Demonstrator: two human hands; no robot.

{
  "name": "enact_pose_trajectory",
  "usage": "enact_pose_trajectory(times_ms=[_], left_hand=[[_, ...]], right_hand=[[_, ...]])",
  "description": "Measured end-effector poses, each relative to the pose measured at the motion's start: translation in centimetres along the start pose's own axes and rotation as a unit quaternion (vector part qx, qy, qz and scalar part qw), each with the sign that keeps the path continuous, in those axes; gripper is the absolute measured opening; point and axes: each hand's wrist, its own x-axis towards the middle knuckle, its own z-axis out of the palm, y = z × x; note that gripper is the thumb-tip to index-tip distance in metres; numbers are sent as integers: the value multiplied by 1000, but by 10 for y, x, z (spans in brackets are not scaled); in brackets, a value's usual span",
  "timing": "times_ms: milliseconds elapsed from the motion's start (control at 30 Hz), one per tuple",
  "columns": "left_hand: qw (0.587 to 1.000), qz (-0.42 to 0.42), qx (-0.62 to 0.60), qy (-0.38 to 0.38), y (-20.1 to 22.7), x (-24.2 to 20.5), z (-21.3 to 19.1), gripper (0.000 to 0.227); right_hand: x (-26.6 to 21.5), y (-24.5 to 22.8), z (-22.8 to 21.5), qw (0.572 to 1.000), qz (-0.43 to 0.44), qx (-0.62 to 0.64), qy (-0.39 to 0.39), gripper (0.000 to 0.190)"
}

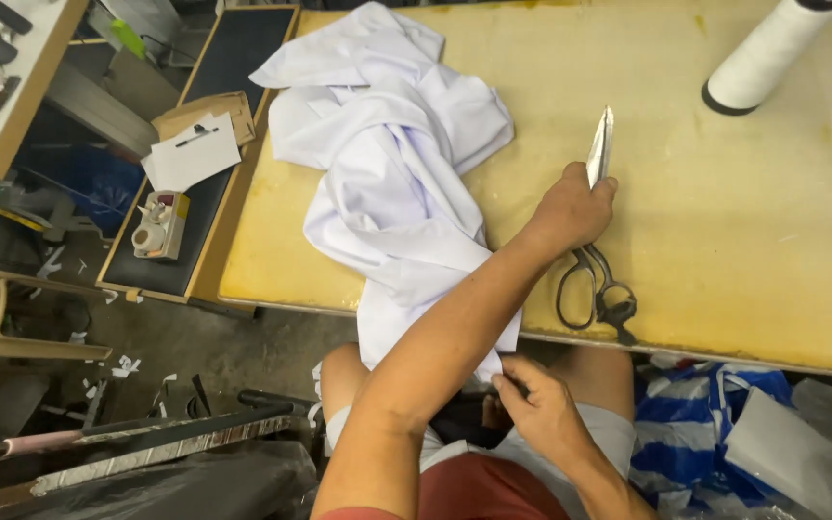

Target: The person uses shears to trim excess fabric from the edges of a white garment laid on a yellow worktable. They repeatedly reposition the fabric and make small cuts along the seams and hems.

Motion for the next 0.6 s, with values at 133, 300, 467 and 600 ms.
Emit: enact_pose_trajectory(times_ms=[133,300,467,600], left_hand=[[999,28,-1,27,-9,36,8,57],[984,91,152,23,-12,38,4,53],[903,281,284,155,-36,-3,-71,37],[768,311,424,364,-92,6,-170,67]], right_hand=[[0,-9,-5,999,30,21,-3,8],[4,4,-7,996,-78,-36,9,17],[-12,41,-37,989,-138,-50,28,15],[-25,104,-66,996,-88,-17,11,12]])
